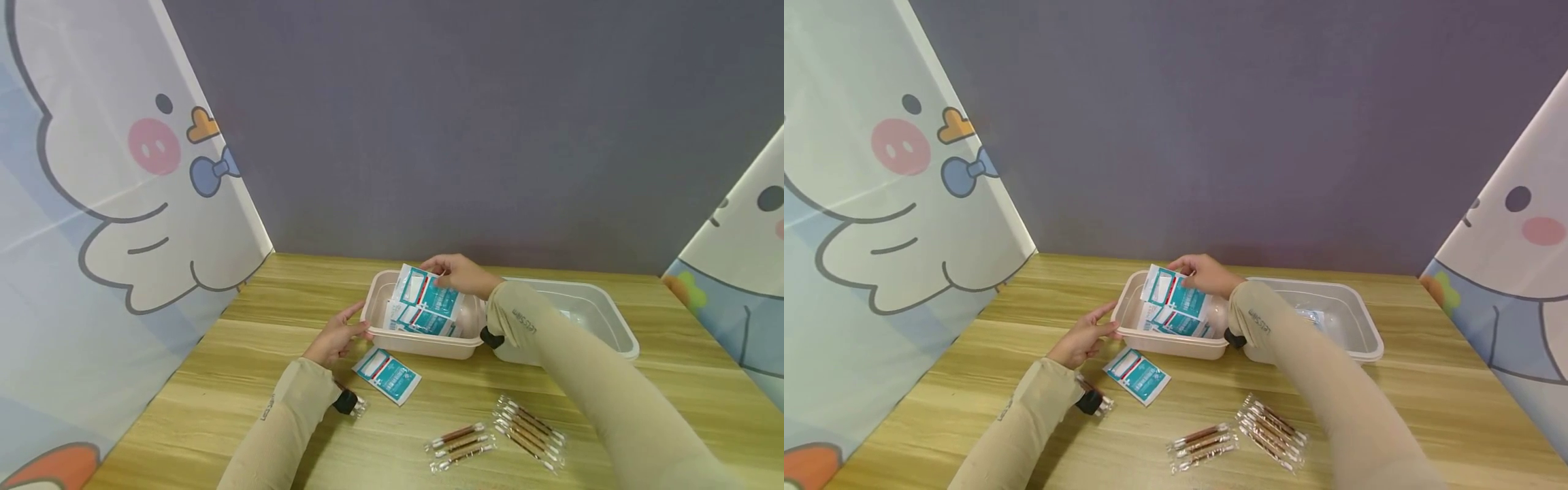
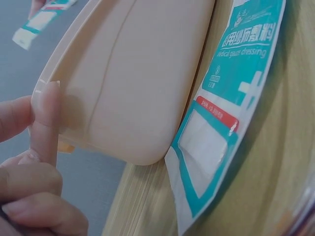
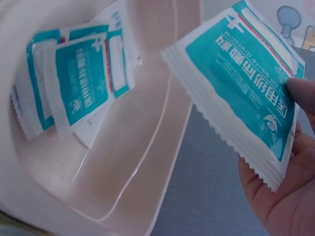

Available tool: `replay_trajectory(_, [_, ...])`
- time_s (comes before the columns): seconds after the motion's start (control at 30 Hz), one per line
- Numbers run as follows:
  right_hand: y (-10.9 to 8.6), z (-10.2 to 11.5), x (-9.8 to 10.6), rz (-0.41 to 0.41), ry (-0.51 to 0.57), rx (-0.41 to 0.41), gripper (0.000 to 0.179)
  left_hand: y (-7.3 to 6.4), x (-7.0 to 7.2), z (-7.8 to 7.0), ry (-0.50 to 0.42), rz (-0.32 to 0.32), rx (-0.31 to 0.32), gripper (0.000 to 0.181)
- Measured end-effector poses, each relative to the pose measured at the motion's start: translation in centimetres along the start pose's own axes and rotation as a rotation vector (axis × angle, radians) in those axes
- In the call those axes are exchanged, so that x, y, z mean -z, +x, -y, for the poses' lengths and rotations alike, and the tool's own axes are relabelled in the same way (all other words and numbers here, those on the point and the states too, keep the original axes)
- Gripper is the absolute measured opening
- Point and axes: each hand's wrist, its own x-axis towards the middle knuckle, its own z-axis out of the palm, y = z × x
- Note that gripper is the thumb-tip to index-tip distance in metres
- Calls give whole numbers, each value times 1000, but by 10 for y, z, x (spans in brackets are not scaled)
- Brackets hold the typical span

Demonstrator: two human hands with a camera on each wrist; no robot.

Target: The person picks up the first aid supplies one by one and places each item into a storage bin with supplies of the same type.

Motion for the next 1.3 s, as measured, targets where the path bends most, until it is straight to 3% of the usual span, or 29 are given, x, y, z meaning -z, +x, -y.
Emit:
replay_trajectory(0.2, [13,-8,-2,4,-56,28,35,0,0,0,-8,4,1,57])
replay_trajectory(0.47, [26,-10,-1,34,-61,-8,35,1,-1,0,-15,11,1,57])
replay_trajectory(1.3, [40,-26,-8,111,-209,-14,34,0,0,-1,-28,10,2,55])
